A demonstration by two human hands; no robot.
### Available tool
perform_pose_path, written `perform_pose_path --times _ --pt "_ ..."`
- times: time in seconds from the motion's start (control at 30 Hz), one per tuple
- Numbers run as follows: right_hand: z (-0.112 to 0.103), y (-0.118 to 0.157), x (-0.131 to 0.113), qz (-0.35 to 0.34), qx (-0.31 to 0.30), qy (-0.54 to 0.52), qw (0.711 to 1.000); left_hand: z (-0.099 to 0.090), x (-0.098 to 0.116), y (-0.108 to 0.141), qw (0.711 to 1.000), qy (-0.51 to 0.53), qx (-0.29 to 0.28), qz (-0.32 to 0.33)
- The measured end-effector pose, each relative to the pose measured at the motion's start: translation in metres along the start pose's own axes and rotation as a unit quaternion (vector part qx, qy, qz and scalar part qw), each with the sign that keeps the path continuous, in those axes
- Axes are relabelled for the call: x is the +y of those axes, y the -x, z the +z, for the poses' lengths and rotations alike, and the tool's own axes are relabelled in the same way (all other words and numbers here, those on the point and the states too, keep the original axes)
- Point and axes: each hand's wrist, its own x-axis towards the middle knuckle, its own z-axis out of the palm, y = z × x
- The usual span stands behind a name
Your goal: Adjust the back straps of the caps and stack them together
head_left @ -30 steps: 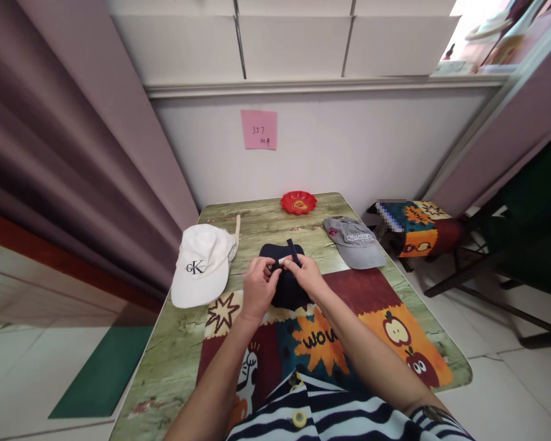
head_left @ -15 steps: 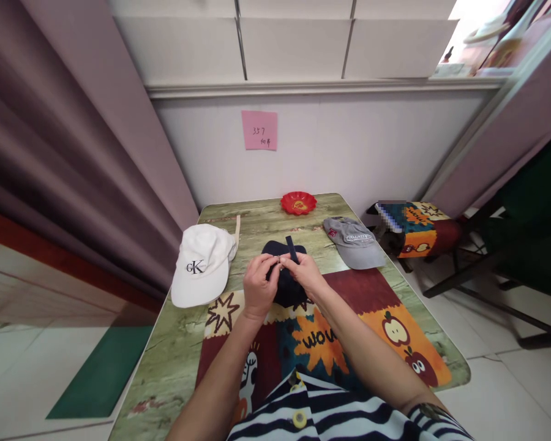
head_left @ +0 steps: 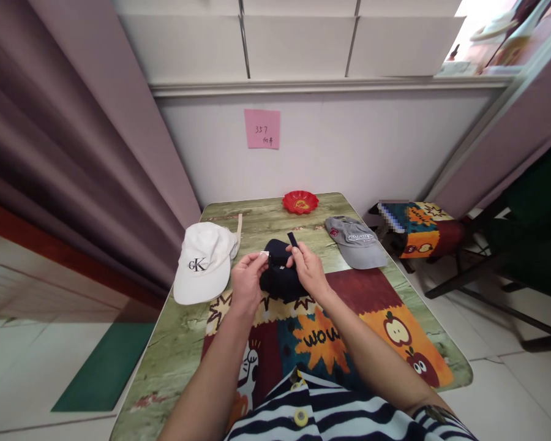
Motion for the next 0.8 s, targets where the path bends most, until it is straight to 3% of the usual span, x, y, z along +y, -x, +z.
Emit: perform_pose_path --times 0.1,0.23,0.47,0.8 --pt "-0.005 0.004 -0.010 -0.024 -0.004 0.064 0.998 0.000 0.006 -0.003 0.986 0.109 -0.002 -0.125" --pt "-0.005 0.007 -0.020 -0.043 -0.015 0.102 0.994 0.000 0.009 -0.004 0.971 0.150 0.007 -0.187" --pt "-0.005 0.007 -0.025 -0.034 0.009 0.044 0.998 0.000 0.010 0.000 0.970 0.150 -0.006 -0.191" --pt "-0.001 0.007 -0.021 0.006 0.047 0.119 0.992 0.003 0.009 0.009 0.987 0.088 -0.047 -0.129"
